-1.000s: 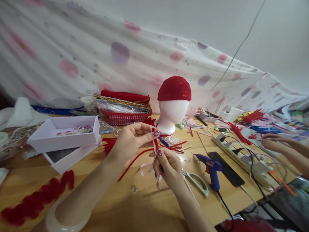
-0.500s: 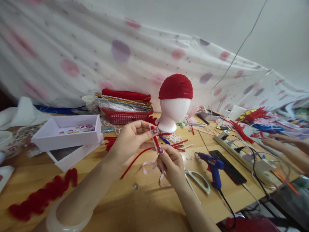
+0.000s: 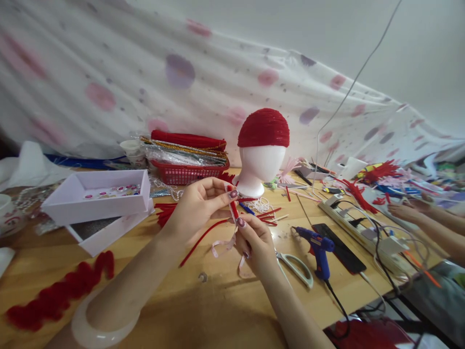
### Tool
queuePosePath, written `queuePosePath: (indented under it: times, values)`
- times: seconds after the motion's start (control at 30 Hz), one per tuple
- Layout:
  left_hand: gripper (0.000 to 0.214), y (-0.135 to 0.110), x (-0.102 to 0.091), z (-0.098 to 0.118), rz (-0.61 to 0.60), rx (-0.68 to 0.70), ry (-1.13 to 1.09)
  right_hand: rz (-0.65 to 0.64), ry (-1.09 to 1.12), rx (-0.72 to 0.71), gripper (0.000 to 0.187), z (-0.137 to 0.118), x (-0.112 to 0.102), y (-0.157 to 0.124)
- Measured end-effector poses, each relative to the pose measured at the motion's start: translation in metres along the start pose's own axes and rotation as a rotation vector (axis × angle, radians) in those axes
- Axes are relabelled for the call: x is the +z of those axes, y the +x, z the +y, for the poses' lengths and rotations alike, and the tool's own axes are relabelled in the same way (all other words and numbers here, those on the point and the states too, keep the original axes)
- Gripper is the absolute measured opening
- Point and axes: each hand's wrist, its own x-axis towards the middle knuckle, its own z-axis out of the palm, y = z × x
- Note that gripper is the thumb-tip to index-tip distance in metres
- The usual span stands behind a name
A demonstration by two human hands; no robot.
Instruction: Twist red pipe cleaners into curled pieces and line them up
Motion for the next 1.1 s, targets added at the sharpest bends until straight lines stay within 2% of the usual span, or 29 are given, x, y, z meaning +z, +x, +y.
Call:
queuePosePath:
  times: [0.53,0.73,0.93,1.1]
  values:
    - [0.029,-0.001,0.003,-0.008,-0.007,0.048,-0.014,0.063,0.043,0.037,0.03,-0.002,0.001,0.002]
    - [0.027,-0.001,0.003,-0.008,-0.002,0.063,0.005,0.039,0.062,0.057,0.031,-0.003,0.002,0.002]
    - [0.03,-0.001,0.004,-0.01,0.001,0.067,0.007,0.054,0.056,0.022,0.027,-0.001,0.0,0.002]
    - [0.026,-0.004,0.006,-0.016,0.045,0.143,0.068,0.127,0.029,-0.035,0.023,0.002,-0.002,0.003]
